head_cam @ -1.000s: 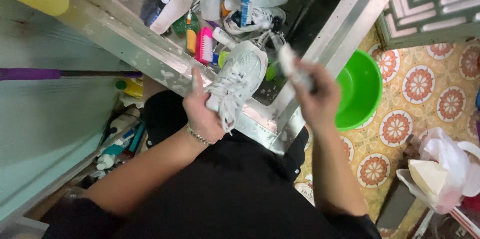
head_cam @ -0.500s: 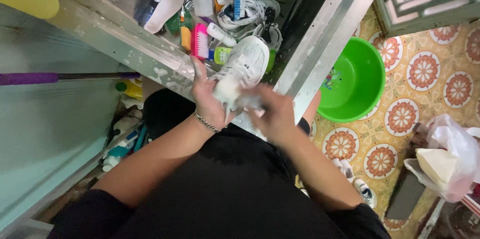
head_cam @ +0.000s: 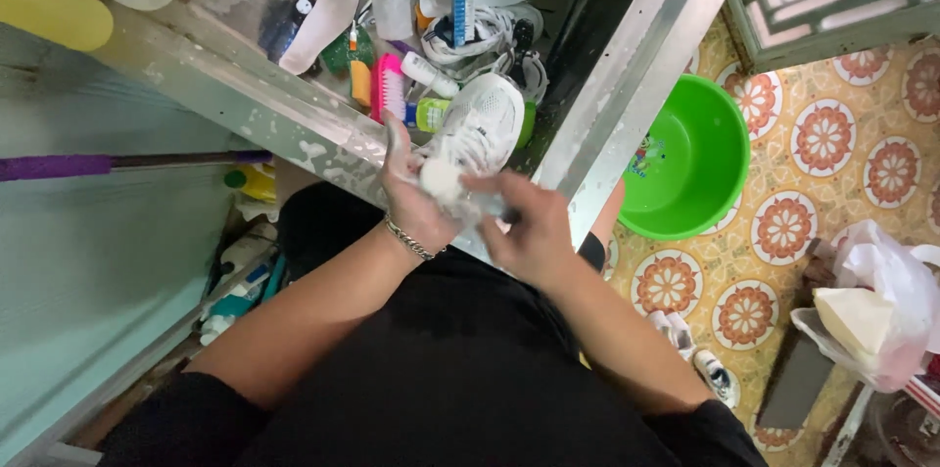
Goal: Cleaning a white sneaker using a brush, sponge, and cleaning solution in a sink area.
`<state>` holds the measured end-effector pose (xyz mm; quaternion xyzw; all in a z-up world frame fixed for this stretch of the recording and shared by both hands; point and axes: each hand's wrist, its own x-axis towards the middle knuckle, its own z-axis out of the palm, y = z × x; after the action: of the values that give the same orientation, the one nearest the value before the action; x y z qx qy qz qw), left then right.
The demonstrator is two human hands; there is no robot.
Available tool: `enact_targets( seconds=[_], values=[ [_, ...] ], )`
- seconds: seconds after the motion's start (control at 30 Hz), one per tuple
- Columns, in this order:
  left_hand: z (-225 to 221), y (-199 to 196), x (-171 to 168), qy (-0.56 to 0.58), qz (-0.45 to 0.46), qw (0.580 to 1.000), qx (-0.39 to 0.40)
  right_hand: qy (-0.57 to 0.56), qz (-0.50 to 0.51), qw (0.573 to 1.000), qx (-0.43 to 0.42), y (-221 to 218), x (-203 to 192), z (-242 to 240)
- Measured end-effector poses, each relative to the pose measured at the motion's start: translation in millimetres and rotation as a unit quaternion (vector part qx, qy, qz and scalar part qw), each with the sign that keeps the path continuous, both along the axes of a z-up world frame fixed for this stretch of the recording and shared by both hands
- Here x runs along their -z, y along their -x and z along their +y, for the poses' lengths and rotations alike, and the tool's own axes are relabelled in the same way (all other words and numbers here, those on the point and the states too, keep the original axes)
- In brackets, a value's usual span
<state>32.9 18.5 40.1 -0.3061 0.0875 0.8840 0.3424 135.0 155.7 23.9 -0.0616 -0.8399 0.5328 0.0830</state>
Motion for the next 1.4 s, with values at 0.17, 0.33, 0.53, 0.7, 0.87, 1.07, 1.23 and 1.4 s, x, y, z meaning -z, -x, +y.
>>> enact_targets(
  seconds=[0.17,0.33,0.53,0.7,0.87,1.07,1.23,1.4],
  values=[
    [-6,0,59,-0.079,0.082,0.993,0.017,0.018,0.031,0.999,0.026,7,46,57],
    [-5,-5,53,-0.070,0.080,0.993,0.049,-0.001,0.009,1.000,0.014,2,30,35],
    [-5,6,35,-0.095,0.105,0.989,0.052,-0.088,0.072,0.992,0.047,6,27,69],
    [-4,-7,25,-0.032,0.102,0.994,0.033,-0.022,0.053,0.998,0.015,3,38,49],
    [-8,-14,34,-0.041,0.086,0.994,0.047,-0.041,0.050,0.998,0.004,6,6,23],
    [-1,-14,44,-0.010,0.118,0.991,0.055,-0.026,0.064,0.998,-0.001,17,30,58],
    [-15,-21,67,-0.067,0.110,0.988,0.082,0.032,0.063,0.997,-0.023,8,23,43],
    [-2,-8,74,-0.080,0.134,0.987,0.028,0.030,0.087,0.995,-0.048,13,4,40]
  ],
)
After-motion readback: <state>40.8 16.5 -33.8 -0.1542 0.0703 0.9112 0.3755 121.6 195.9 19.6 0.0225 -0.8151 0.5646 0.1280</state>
